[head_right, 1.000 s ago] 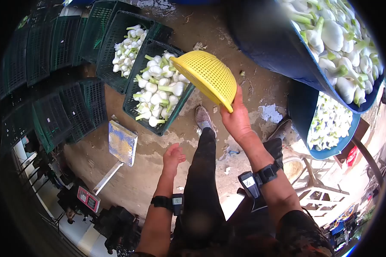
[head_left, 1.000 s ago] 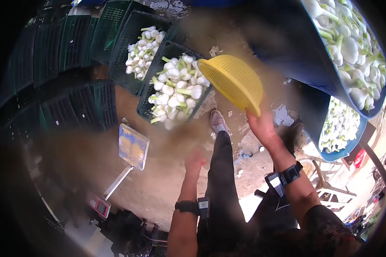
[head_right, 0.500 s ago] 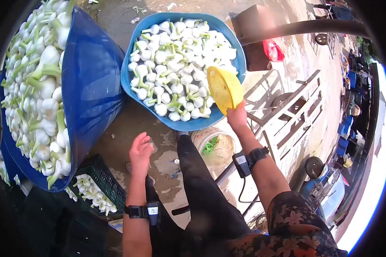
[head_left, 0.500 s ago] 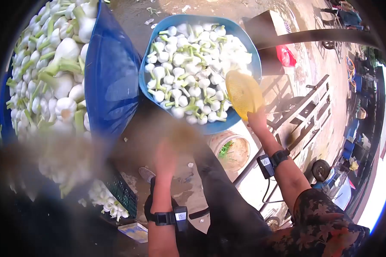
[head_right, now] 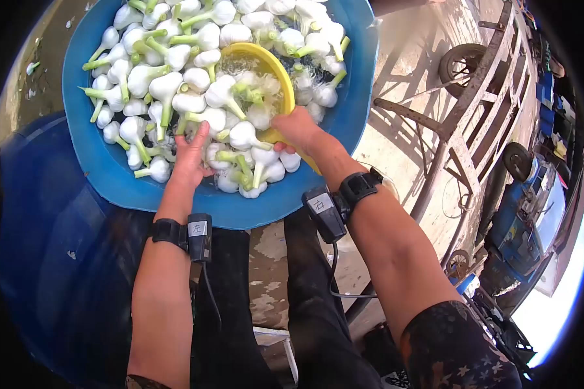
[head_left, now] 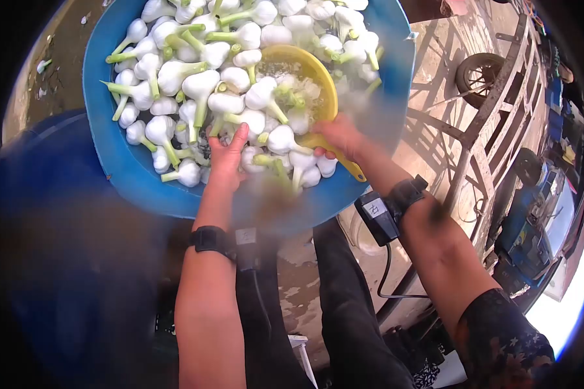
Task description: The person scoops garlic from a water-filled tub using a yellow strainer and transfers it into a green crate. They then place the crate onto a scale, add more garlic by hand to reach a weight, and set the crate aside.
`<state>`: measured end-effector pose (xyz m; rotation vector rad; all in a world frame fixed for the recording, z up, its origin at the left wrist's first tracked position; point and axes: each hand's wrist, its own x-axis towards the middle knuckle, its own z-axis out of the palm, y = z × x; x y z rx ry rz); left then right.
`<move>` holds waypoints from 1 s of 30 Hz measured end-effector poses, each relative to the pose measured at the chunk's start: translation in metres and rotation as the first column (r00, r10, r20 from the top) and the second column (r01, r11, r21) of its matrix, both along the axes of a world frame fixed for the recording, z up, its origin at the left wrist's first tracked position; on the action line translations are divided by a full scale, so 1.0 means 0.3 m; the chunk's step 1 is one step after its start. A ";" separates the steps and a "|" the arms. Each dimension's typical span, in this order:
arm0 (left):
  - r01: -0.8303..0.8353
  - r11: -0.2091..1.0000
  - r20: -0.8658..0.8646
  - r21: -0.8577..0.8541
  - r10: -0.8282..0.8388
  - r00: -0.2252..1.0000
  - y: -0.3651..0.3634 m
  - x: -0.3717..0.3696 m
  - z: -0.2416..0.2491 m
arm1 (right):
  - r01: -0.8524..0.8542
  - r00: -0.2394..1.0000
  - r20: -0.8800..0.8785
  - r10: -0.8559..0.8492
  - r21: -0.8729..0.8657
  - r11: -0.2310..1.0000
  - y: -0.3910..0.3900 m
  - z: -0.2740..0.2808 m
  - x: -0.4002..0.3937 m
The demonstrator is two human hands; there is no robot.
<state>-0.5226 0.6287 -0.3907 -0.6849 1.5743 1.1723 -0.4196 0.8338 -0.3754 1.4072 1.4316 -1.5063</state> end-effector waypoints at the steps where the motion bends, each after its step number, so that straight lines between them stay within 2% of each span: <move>1: 0.016 1.000 0.002 0.000 -0.016 1.000 0.011 0.008 -0.020 | 0.108 0.993 -0.032 -0.111 -0.064 0.992 -0.021 -0.014 0.008; 2: -0.041 0.994 -0.030 0.097 0.044 0.999 0.014 0.018 -0.035 | 0.203 0.975 -0.060 -0.213 -0.132 0.970 -0.041 -0.006 0.008; 3: -0.101 0.976 -0.057 0.194 0.114 0.992 0.011 0.022 -0.045 | 0.203 0.975 -0.061 -0.213 -0.136 0.970 -0.055 0.014 0.006; 4: -0.033 0.994 -0.061 0.105 0.040 0.997 0.032 0.015 0.033 | 0.262 0.959 -0.079 -0.271 -0.108 0.959 -0.068 0.057 0.006; 5: 0.000 0.993 -0.122 0.121 0.015 0.992 0.035 0.021 0.056 | 0.320 0.939 -0.103 -0.327 -0.079 0.944 -0.079 0.105 0.006; 7: 0.002 0.984 -0.288 0.179 0.051 0.956 0.060 0.054 0.076 | 0.346 0.916 -0.140 -0.376 -0.198 0.917 -0.057 0.209 0.036; 10: 0.161 0.987 -0.427 -0.027 -0.157 0.891 0.120 0.065 0.279 | 0.376 0.881 -0.216 -0.421 -0.220 0.900 -0.041 0.370 0.085; 11: 0.160 0.985 -0.510 -0.062 -0.169 0.843 0.137 0.083 0.328 | 0.406 0.874 -0.190 -0.447 -0.220 0.887 -0.039 0.443 0.093; 13: 0.098 0.995 -0.554 0.033 -0.063 0.830 0.154 0.119 0.439 | 0.390 0.888 -0.168 -0.429 -0.221 0.894 -0.037 0.570 0.116; 15: 0.057 0.998 -0.639 0.025 -0.028 0.768 0.151 0.164 0.560 | 0.396 0.881 -0.194 -0.432 -0.198 0.897 -0.044 0.680 0.142; 16: 0.023 0.995 -0.634 0.098 0.044 0.772 0.129 0.175 0.624 | 0.361 0.894 -0.202 -0.399 -0.201 0.911 -0.050 0.730 0.152; 19: -0.104 0.994 -0.691 -0.031 0.054 0.721 0.054 0.267 0.788 | 0.252 0.922 -0.245 -0.301 -0.210 0.945 -0.090 0.844 0.191; 21: -0.241 0.969 -0.708 -0.046 0.139 0.692 -0.032 0.326 0.904 | 0.192 0.959 -0.167 -0.228 -0.205 0.960 -0.117 0.853 0.240; 22: -0.301 0.951 -0.712 -0.070 0.164 0.683 -0.079 0.362 0.955 | 0.049 0.964 -0.248 -0.091 -0.170 0.984 -0.182 0.922 0.203; 24: -0.413 0.908 -0.739 -0.068 0.232 0.632 -0.207 0.443 0.968 | -0.088 0.951 -0.308 -0.002 -0.275 0.957 -0.279 0.923 0.211; 25: -0.463 0.884 -0.754 -0.062 0.262 0.603 -0.259 0.484 0.992 | -0.088 0.953 -0.301 0.025 -0.200 0.976 -0.347 0.944 0.211; 28: -0.613 0.786 -0.777 -0.078 0.338 0.532 -0.403 0.615 1.097 | -0.315 0.920 -0.325 0.218 -0.284 0.906 -0.459 1.025 0.189; 30: -0.723 0.690 -0.766 -0.014 0.458 0.452 -0.484 0.725 1.087 | -0.476 0.872 -0.270 0.409 -0.270 0.837 -0.574 1.055 0.179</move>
